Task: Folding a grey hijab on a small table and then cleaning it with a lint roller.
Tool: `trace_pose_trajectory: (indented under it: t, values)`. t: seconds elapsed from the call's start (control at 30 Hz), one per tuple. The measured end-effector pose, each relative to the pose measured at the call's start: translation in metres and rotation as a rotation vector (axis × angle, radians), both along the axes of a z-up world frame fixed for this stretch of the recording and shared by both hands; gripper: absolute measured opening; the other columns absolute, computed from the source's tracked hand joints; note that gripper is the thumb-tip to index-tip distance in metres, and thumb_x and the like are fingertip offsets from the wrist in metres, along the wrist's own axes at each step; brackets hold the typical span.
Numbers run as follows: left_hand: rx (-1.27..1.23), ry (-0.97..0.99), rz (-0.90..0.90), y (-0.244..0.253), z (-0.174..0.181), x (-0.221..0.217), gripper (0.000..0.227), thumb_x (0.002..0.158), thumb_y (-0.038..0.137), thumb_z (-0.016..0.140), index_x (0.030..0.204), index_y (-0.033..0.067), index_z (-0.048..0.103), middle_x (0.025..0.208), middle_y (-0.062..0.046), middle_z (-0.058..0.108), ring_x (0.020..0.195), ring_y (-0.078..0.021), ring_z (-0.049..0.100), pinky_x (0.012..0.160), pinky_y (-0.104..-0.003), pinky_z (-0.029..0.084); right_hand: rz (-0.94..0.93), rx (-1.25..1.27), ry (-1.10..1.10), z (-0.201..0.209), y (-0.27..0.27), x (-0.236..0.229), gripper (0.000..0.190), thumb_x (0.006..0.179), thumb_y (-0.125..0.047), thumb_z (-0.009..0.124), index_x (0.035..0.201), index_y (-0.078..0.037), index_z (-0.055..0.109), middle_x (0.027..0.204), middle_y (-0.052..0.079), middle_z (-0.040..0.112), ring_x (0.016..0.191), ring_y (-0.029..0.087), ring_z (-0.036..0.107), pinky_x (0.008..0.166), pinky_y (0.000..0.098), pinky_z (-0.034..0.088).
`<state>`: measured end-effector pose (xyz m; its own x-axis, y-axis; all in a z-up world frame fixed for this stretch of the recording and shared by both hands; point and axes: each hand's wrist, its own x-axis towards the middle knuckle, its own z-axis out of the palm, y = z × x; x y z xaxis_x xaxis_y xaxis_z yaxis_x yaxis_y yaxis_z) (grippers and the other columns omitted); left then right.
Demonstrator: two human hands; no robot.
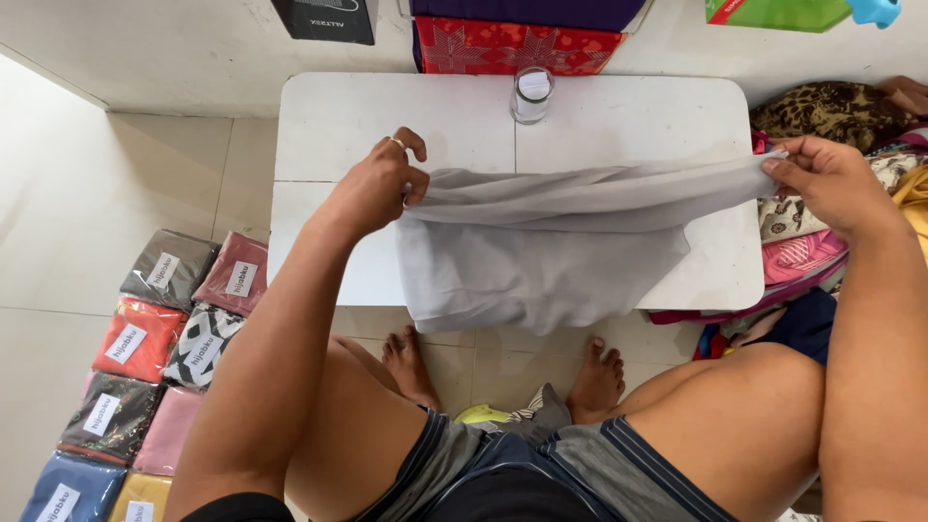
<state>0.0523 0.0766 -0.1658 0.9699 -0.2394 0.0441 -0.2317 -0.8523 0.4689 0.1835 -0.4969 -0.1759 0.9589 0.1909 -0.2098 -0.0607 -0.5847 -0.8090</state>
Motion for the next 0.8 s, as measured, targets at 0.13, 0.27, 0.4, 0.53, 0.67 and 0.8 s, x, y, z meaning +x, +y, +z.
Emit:
trace_pose_trajectory:
  t: [0.13, 0.27, 0.4, 0.53, 0.67, 0.8]
  values:
    - [0.285, 0.04, -0.046, -0.006, -0.009, -0.003, 0.045, 0.072, -0.018, 0.066, 0.084, 0.0218, 0.083, 0.136, 0.001, 0.056, 0.112, -0.0203, 0.056, 0.083, -0.031, 0.059, -0.001, -0.036, -0.043, 0.004, 0.003, -0.001, 0.017, 0.114, -0.001, 0.06, 0.129, 0.007, 0.061, 0.109, 0.016, 0.065, 0.096, 0.021, 0.062, 0.089, 0.03, 0.052]
    - [0.341, 0.074, -0.015, -0.011, -0.023, -0.004, 0.064, 0.074, -0.016, 0.064, 0.127, 0.0183, 0.073, 0.148, -0.006, 0.05, 0.113, -0.0242, 0.06, 0.083, -0.033, 0.059, 0.004, -0.023, -0.04, 0.0, -0.001, 0.003, 0.014, 0.115, -0.002, 0.06, 0.127, 0.005, 0.062, 0.106, 0.014, 0.063, 0.094, 0.019, 0.06, 0.085, 0.0288, 0.051]
    - [0.332, 0.194, -0.005, -0.017, -0.022, -0.009, 0.079, 0.068, -0.025, 0.061, 0.132, 0.0202, 0.057, 0.151, -0.009, 0.046, 0.115, -0.0274, 0.061, 0.079, -0.039, 0.061, 0.013, -0.054, -0.062, 0.0, -0.001, 0.0, 0.016, 0.115, 0.001, 0.06, 0.129, 0.008, 0.061, 0.11, 0.018, 0.065, 0.095, 0.023, 0.061, 0.086, 0.0319, 0.052]
    - [0.301, 0.109, -0.045, -0.021, -0.022, -0.009, 0.031, 0.078, -0.014, 0.064, 0.091, 0.0143, 0.069, 0.146, -0.005, 0.052, 0.111, -0.0246, 0.063, 0.079, -0.037, 0.06, 0.025, -0.056, -0.061, -0.004, -0.005, 0.002, 0.017, 0.115, 0.001, 0.059, 0.131, 0.009, 0.061, 0.109, 0.018, 0.065, 0.094, 0.021, 0.06, 0.084, 0.0306, 0.05]
    - [0.304, 0.024, -0.094, -0.024, -0.03, -0.009, 0.023, 0.077, -0.008, 0.068, 0.07, 0.0125, 0.076, 0.144, -0.006, 0.057, 0.11, -0.0212, 0.061, 0.068, -0.031, 0.058, 0.018, -0.047, -0.042, -0.007, -0.007, 0.002, 0.014, 0.115, 0.0, 0.06, 0.127, 0.007, 0.061, 0.109, 0.018, 0.065, 0.095, 0.022, 0.061, 0.087, 0.0316, 0.051]
    - [0.377, -0.015, 0.011, -0.028, -0.052, -0.003, 0.021, 0.082, -0.008, 0.061, 0.09, 0.0063, 0.075, 0.134, -0.01, 0.061, 0.101, -0.0258, 0.064, 0.065, -0.035, 0.059, 0.019, -0.027, -0.028, -0.008, -0.009, 0.002, 0.017, 0.114, 0.0, 0.06, 0.13, 0.007, 0.061, 0.107, 0.016, 0.064, 0.092, 0.019, 0.059, 0.082, 0.0289, 0.05]
